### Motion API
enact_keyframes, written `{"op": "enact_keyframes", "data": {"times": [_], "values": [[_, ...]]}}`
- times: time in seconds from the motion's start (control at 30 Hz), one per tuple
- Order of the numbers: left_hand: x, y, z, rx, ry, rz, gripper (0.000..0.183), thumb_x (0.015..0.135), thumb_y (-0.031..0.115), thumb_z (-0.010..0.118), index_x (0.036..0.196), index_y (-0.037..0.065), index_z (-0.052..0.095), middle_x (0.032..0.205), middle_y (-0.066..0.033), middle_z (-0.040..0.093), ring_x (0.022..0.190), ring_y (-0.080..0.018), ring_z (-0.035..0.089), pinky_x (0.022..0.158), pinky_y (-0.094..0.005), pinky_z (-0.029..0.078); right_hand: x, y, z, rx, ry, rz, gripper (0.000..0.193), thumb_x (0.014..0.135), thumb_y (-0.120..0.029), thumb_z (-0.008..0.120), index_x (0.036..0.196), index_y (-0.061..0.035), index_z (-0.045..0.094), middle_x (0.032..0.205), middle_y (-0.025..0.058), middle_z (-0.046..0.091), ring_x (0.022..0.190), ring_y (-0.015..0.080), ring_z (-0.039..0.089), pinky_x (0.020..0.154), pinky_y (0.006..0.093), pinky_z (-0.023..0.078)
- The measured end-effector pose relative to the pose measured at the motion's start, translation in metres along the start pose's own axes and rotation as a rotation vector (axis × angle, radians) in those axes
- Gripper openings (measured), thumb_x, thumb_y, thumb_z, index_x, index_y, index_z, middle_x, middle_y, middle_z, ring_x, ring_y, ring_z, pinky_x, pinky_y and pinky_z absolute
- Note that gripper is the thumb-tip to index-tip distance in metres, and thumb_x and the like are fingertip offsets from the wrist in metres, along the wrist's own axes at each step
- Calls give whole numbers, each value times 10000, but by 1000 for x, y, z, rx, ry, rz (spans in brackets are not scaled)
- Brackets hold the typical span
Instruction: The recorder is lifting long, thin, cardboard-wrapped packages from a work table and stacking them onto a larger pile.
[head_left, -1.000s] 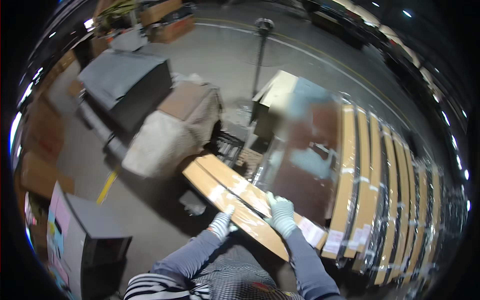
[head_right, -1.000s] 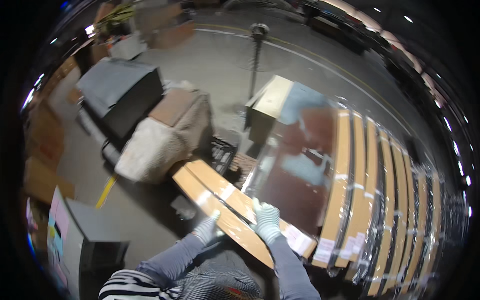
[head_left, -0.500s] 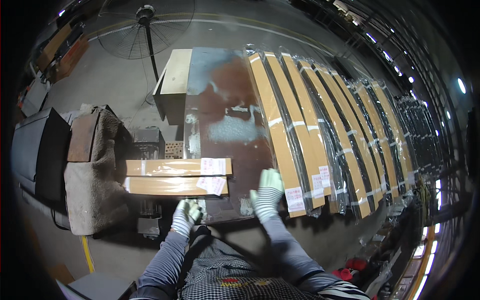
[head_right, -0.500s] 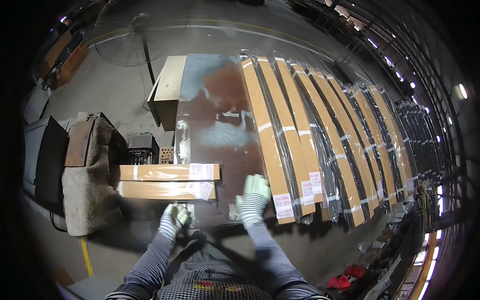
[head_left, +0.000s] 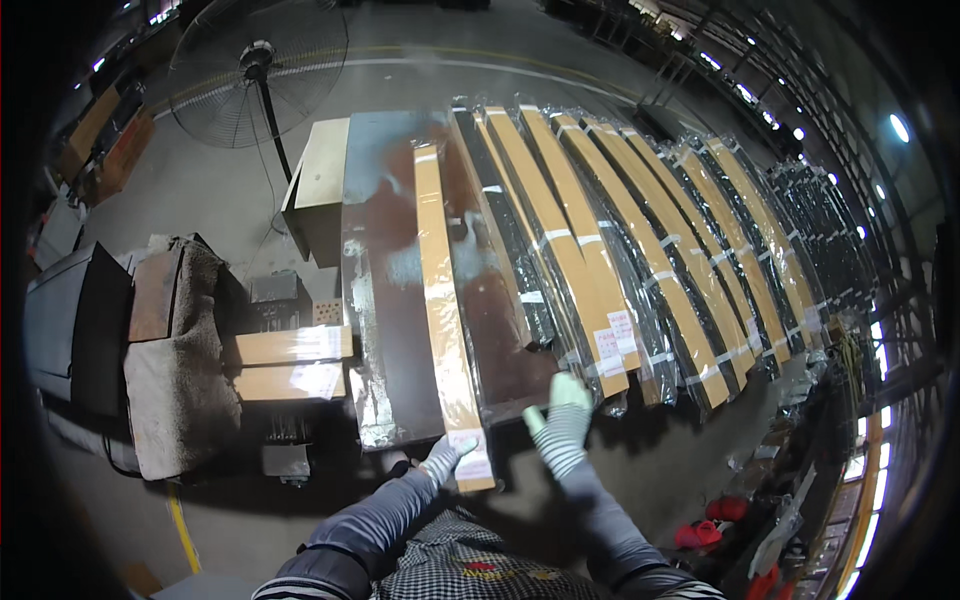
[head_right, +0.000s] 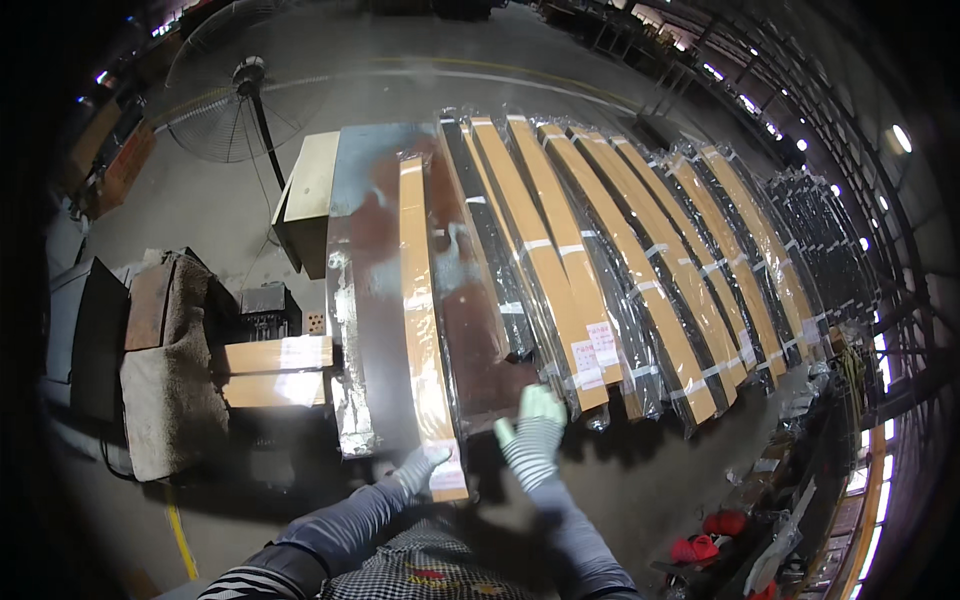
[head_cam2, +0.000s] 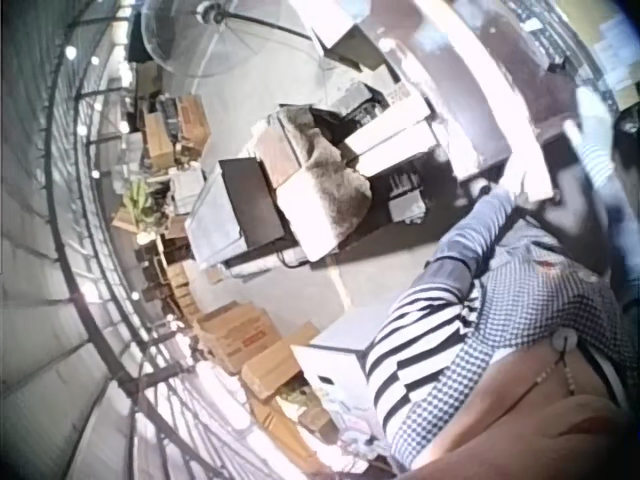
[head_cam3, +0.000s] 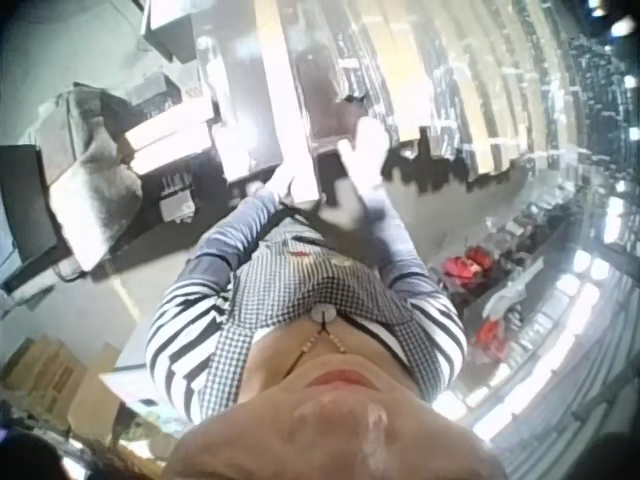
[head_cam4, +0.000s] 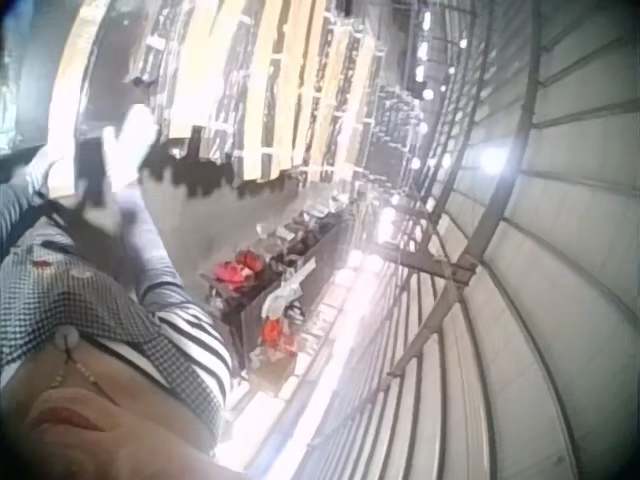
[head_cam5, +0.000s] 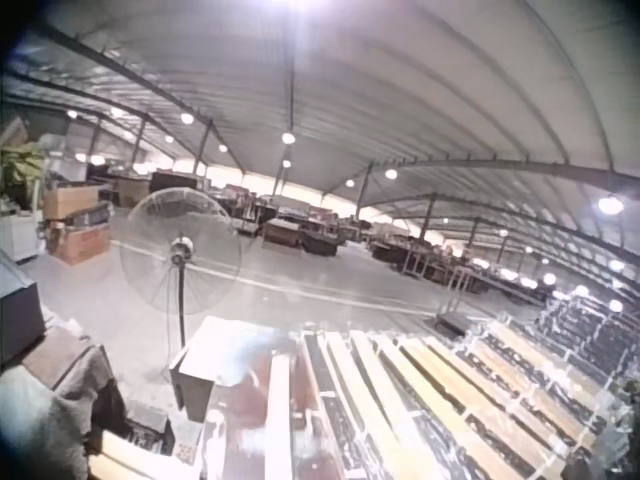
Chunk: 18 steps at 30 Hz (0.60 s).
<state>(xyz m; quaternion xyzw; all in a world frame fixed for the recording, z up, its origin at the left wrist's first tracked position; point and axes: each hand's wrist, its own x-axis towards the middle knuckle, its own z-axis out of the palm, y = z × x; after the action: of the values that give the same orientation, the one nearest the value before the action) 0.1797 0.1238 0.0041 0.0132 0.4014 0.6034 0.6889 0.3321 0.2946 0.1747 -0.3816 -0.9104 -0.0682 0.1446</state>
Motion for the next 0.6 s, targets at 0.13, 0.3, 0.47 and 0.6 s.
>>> {"op": "enact_keyframes", "data": {"times": [0.13, 0.3, 0.47, 0.6], "values": [[-37, -23, -4, -28, 211, 50, 263, 874, 48, 712, 1126, 5, 650, 962, -108, 708, 834, -260, 711, 756, -428, 605, 33, 111, 29, -101, -144, 485, 1031, 703, -379, 821, 1478, 61, 304, 1445, 272, 429, 1339, 389, 423, 1135, 475, 318], [-88, -3, -32, -254, -22, -45, 546, 869, 232, 766, 1350, 105, 540, 1257, -104, 640, 1174, -296, 614, 1033, -522, 489, 73, 52, 4, 241, -358, 553, 672, 728, -517, 677, 1134, 13, 604, 1150, 276, 618, 1076, 388, 631, 929, 464, 509], [-123, 12, 26, -210, -55, -25, 609, 861, 293, 773, 1370, 71, 526, 1298, -106, 629, 1213, -289, 597, 1079, -490, 445, -30, -27, 62, 543, -331, 417, 871, 621, -439, 857, 1260, 1, 461, 1066, 279, 635, 1014, 407, 645, 868, 489, 533], [-84, -66, 2, 132, -189, 8, 451, 888, 247, 742, 1269, 47, 606, 1193, -72, 671, 1082, -198, 640, 950, -392, 507, -122, -42, 12, 345, -435, 405, 805, 619, -436, 866, 1181, -26, 461, 925, 228, 672, 823, 414, 675, 746, 489, 570]]}}
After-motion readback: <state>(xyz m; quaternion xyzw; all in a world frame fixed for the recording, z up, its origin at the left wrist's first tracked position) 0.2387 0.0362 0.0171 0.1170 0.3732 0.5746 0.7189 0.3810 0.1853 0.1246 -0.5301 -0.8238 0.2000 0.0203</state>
